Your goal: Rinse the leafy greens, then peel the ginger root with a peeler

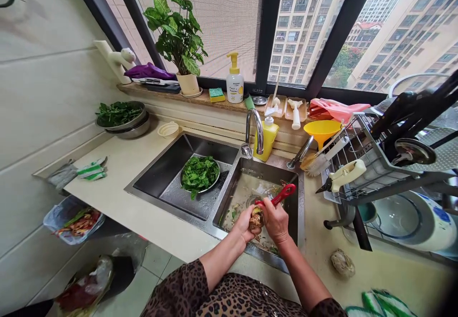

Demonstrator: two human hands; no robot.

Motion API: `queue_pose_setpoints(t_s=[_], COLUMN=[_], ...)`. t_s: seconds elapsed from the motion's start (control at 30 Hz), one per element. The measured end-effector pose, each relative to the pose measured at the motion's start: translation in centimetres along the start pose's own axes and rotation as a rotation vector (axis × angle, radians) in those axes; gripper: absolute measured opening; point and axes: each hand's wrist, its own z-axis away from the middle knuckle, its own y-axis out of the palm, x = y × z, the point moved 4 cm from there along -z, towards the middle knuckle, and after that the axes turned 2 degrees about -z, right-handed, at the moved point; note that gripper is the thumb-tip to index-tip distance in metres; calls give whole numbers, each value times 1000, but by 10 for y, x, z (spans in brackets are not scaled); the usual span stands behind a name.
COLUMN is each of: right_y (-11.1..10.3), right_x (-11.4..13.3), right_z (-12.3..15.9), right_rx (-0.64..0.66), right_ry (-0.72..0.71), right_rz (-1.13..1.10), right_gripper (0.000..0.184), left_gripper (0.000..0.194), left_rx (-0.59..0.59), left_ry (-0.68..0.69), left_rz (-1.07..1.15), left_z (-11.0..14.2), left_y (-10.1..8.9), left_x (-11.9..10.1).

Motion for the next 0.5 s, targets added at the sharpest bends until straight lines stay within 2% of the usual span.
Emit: queue_pose_setpoints(t_s=[0.1, 0.2, 0.37, 0.43, 0.5], right_y=[-3, -5, -11, -11, -10], right_x=[-32, -47, -16, -2, 3], right_z=[-5, -7, -2, -2, -4], right_rx=[-86, -55, 15, 84, 134], right_ry=[150, 204, 199, 142, 103], right_rz=[21, -129, -420, -434, -352], right_gripper=[33, 32, 25, 25, 27], left_gripper=[29, 30, 35, 33, 31], left_rx=[98, 53, -62, -139, -166], left_ry=[-12, -33, -105, -47, -10], left_rz=[-42, -25, -80, -134, -180], left_z=[8, 12, 5, 1, 0], left_y=[0, -2, 4, 6, 8], left_x=[-3, -6, 0, 2, 4])
